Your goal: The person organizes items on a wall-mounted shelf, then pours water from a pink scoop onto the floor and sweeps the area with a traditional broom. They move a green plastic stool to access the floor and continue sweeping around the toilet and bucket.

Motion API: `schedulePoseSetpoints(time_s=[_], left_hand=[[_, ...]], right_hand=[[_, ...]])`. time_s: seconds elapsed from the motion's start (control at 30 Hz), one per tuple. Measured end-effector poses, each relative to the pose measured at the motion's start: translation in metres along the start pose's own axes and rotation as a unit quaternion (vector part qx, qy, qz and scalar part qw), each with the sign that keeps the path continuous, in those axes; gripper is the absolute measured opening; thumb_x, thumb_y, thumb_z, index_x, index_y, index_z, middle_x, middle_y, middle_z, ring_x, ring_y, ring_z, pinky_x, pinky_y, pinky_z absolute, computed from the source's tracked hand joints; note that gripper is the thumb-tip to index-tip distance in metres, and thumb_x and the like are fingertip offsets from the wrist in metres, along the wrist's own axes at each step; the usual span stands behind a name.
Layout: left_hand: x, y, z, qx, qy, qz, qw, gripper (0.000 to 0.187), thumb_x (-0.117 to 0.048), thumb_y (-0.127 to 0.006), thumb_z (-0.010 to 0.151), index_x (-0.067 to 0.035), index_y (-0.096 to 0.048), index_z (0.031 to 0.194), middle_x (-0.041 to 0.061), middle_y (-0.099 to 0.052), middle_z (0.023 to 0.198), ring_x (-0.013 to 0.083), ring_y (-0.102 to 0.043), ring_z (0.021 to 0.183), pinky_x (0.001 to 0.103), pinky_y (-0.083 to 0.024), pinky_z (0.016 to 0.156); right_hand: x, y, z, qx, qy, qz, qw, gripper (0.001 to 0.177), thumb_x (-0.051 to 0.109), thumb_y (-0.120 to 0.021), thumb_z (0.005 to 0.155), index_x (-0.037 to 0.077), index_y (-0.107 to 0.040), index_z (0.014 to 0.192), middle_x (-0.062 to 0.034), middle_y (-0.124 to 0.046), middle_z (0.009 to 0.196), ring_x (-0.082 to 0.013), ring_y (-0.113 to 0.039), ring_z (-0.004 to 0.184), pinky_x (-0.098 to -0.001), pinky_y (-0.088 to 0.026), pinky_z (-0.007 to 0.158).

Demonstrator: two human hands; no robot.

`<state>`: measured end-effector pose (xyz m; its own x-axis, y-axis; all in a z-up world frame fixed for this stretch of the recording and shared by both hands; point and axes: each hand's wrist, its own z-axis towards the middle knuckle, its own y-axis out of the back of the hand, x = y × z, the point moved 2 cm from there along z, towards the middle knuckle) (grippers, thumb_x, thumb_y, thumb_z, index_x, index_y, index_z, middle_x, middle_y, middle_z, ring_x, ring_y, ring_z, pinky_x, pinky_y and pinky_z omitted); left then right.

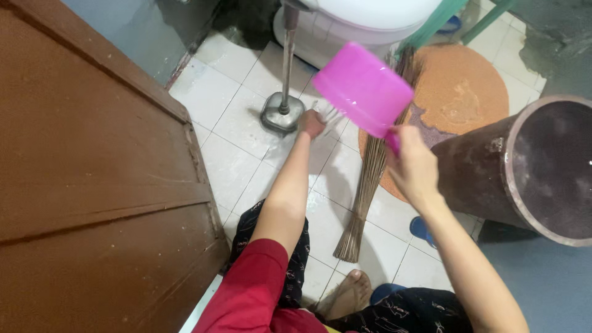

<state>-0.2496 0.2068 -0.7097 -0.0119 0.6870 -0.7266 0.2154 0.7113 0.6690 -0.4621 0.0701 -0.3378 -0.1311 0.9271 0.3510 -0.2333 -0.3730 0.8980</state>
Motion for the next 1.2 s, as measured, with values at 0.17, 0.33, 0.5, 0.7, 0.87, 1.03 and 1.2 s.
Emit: schedulePoseSetpoints(time_s=[0.17, 0.33, 0.5, 0.7, 0.87, 1.03, 1.2], left_hand=[[-0.083, 0.072, -0.014, -0.144, -0.062, -0.146, 0.977, 0.015, -0.023, -0.073, 0.087, -0.009, -0.072, 0.090, 0.014, -0.075, 0.087, 0.0331, -0.072, 0.085, 0.047, -0.055, 0.075], [-0.213, 0.188, 0.035, -0.244, -0.228, -0.008, 0.942, 0.024, -0.034, -0.066, 0.099, -0.013, -0.070, 0.089, 0.011, -0.071, 0.097, 0.0299, -0.065, 0.096, 0.048, -0.050, 0.083], [-0.254, 0.247, 0.074, -0.332, -0.378, 0.170, 0.848, 0.022, -0.028, -0.075, 0.082, -0.011, -0.077, 0.095, 0.026, -0.050, 0.147, 0.0447, -0.039, 0.136, 0.066, -0.023, 0.108], [-0.291, 0.256, 0.106, -0.240, -0.338, 0.165, 0.895, 0.035, -0.020, -0.077, 0.084, 0.001, -0.070, 0.112, 0.011, -0.066, 0.123, 0.0318, -0.056, 0.122, 0.065, -0.019, 0.116], [-0.305, 0.254, 0.123, -0.271, -0.364, 0.116, 0.884, 0.023, 0.001, -0.071, 0.080, -0.003, -0.073, 0.102, 0.014, -0.068, 0.112, 0.0351, -0.065, 0.108, 0.048, -0.048, 0.096], [-0.283, 0.237, 0.102, -0.302, -0.371, 0.121, 0.870, 0.012, -0.003, -0.072, 0.080, -0.008, -0.076, 0.090, 0.017, -0.068, 0.098, 0.0369, -0.066, 0.098, 0.047, -0.051, 0.088], [-0.299, 0.239, 0.064, -0.349, -0.338, 0.230, 0.843, 0.048, -0.035, -0.077, 0.061, -0.006, -0.076, 0.098, 0.016, -0.065, 0.107, 0.0365, -0.057, 0.106, 0.055, -0.039, 0.093]], right_hand=[[-0.114, 0.070, -0.053, -0.179, -0.073, -0.073, 0.979, 0.036, 0.008, -0.080, 0.103, -0.002, -0.056, 0.128, -0.0194, -0.066, 0.114, -0.0324, -0.070, 0.101, -0.0422, -0.056, 0.092], [-0.264, 0.117, -0.133, -0.253, -0.159, -0.182, 0.937, 0.039, -0.002, -0.071, 0.095, -0.005, -0.050, 0.128, -0.0194, -0.062, 0.121, -0.0354, -0.062, 0.110, -0.0426, -0.051, 0.103], [-0.297, 0.120, -0.149, -0.243, -0.209, -0.357, 0.877, 0.031, 0.002, -0.072, 0.086, 0.004, -0.060, 0.114, -0.0174, -0.061, 0.117, -0.0365, -0.059, 0.112, -0.0464, -0.047, 0.104], [-0.304, 0.077, -0.108, -0.036, -0.389, -0.094, 0.916, 0.031, 0.021, -0.070, 0.095, 0.003, -0.074, 0.119, -0.0275, -0.074, 0.113, -0.0412, -0.071, 0.106, -0.0466, -0.056, 0.098], [-0.352, 0.058, -0.111, -0.148, -0.537, 0.092, 0.825, 0.028, 0.026, -0.069, 0.101, 0.000, -0.073, 0.107, -0.0226, -0.071, 0.099, -0.0366, -0.069, 0.093, -0.0480, -0.054, 0.088], [-0.388, 0.047, -0.119, -0.308, -0.529, 0.184, 0.769, 0.038, 0.032, -0.068, 0.108, -0.004, -0.071, 0.095, -0.0177, -0.069, 0.086, -0.0319, -0.066, 0.079, -0.0493, -0.052, 0.078], [-0.389, 0.031, -0.122, -0.365, -0.431, 0.043, 0.824, 0.052, 0.035, -0.060, 0.118, -0.005, -0.070, 0.088, -0.0177, -0.068, 0.080, -0.0347, -0.066, 0.077, -0.0499, -0.051, 0.077]])
